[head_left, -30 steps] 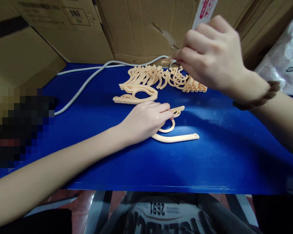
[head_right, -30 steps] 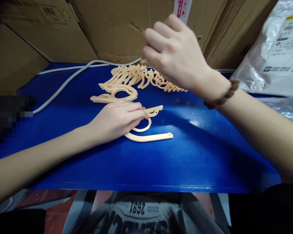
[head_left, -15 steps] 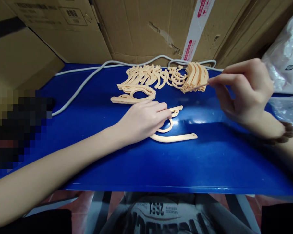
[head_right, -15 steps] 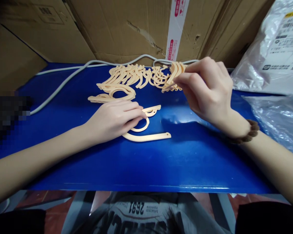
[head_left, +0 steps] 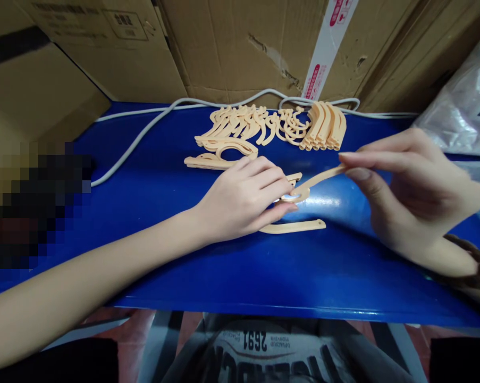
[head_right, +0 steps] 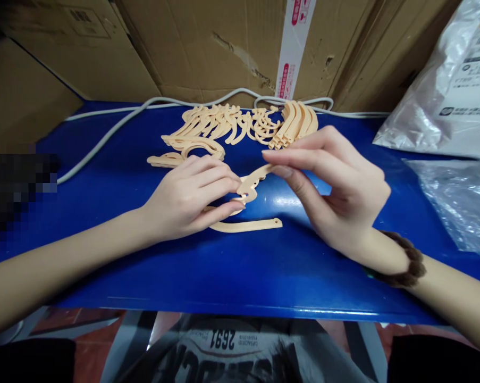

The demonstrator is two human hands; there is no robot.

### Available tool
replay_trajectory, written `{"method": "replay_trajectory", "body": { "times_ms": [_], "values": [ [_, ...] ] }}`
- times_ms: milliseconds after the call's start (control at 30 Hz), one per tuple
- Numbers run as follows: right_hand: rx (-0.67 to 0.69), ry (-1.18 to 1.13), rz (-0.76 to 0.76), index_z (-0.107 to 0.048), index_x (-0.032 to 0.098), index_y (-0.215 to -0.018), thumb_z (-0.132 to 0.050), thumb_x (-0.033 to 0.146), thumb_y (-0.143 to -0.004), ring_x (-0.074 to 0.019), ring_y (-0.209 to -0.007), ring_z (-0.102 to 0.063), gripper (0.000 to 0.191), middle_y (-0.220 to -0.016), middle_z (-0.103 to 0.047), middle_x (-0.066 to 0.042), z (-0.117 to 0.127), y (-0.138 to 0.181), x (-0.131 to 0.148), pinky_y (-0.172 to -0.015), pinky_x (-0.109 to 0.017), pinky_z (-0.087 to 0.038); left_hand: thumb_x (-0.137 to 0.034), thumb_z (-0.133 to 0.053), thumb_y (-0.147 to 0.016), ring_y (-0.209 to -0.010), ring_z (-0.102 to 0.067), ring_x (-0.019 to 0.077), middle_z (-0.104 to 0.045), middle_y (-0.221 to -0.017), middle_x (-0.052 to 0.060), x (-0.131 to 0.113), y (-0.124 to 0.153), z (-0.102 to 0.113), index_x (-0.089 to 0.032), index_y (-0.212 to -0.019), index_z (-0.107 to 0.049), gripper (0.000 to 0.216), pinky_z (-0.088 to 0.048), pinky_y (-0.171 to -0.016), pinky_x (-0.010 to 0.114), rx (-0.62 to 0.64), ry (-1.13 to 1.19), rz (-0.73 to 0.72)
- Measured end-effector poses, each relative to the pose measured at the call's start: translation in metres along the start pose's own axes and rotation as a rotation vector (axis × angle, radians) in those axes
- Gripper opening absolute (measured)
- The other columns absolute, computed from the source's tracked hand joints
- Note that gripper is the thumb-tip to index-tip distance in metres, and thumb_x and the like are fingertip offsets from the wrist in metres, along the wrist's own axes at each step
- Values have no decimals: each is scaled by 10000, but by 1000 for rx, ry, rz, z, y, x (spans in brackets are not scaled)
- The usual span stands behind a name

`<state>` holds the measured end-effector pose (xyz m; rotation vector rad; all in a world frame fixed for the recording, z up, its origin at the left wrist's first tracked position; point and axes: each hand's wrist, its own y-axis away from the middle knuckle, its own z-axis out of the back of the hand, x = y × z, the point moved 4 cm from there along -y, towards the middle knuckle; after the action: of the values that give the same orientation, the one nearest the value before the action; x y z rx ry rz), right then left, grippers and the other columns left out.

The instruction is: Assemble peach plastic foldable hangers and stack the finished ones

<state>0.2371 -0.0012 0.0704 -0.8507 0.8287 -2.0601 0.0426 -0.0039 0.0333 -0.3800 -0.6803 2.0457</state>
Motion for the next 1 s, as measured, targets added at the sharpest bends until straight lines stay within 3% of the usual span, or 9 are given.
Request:
{"method": "replay_trajectory", "body": {
  "times_ms": [167,300,467,600,833,1000],
  "values": [
    [15,60,149,-700,252,-1115,-666,46,-852,-119,-822,-641,336,-942,-687,-15,0,3,7,-704,-286,-512,-303,-526,-999,-908,-606,224,-713,-925,50,-4,0,0,-146,-905,-661,227,-434,-794,344,7,84,19],
    [-1,89,212,-705,178,-1062,-687,47,-833,-144,-829,-647,265,-908,-693,-54,-4,2,2,-735,-306,-526,-263,-493,-1010,-878,-580,209,-688,-902,57,-1,1,-1,-128,-917,-641,221,-422,-796,338,22,181,102],
    [-55,20,130,-710,202,-1018,-689,88,-842,-169,-823,-642,211,-903,-705,-54,-12,0,-18,-734,-344,-519,-213,-507,-1003,-768,-561,137,-647,-828,12,6,3,-2,-120,-985,-626,152,-420,-737,258,9,410,315],
    [-62,0,4,-703,228,-1001,-654,145,-889,-174,-809,-611,148,-896,-701,-35,-15,0,-30,-746,-370,-499,-250,-579,-978,-796,-572,131,-644,-837,-3,12,5,-3,-128,-1085,-630,170,-427,-753,243,-4,458,387],
    [-37,30,-114,-671,243,-980,-589,226,-946,-188,-829,-609,90,-909,-688,-28,-17,2,-38,-761,-377,-489,-230,-582,-975,-869,-573,159,-704,-979,32,12,5,-2,-125,-1075,-661,165,-431,-827,281,24,338,294],
    [216,350,224,-617,213,-1151,-623,343,-925,-239,-933,-590,261,-1024,-674,-87,-30,6,-22,-785,-411,-433,-201,-516,-999,-835,-547,180,-713,-944,53,4,6,-2,-117,-1094,-676,204,-453,-823,313,4,187,147]
  ]
}}
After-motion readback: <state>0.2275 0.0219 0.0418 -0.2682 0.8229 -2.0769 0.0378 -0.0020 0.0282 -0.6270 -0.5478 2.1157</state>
